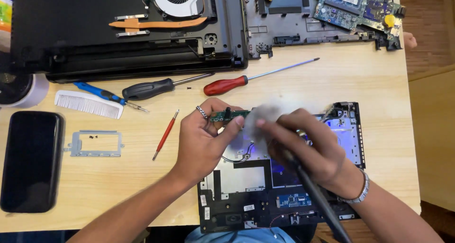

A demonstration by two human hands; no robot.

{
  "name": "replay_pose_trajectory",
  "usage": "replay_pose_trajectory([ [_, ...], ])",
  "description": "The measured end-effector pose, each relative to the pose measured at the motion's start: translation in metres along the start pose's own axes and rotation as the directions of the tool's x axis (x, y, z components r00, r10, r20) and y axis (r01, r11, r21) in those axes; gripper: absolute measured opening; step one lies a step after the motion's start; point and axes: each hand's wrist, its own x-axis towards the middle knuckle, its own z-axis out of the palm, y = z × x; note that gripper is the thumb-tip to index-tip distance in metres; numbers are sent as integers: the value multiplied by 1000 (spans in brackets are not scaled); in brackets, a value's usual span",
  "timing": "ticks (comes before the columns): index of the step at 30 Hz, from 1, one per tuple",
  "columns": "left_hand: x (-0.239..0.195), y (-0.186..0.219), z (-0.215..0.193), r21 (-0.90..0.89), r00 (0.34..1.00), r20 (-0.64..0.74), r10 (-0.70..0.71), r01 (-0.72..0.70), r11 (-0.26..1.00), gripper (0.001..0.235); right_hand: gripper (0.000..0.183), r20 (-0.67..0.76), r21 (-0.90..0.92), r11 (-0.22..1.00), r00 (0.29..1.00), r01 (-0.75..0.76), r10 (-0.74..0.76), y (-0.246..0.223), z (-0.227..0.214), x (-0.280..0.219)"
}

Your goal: The person uses a soft brush to clean dust off a small green circuit board held in the left hand. The person repeatedly brushes both sides of the board while holding it over a disassembled laptop chassis.

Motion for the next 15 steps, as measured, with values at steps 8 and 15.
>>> replay_pose_trajectory([
  [8,0,9,1,65,999,21,34,-36,997,14,30,-38,-190,962,981,-196,192,19,1,-2],
  [15,1,4,-5,28,998,36,57,-58,998,18,30,98,-55,987,983,-151,156,19,5,-8],
])
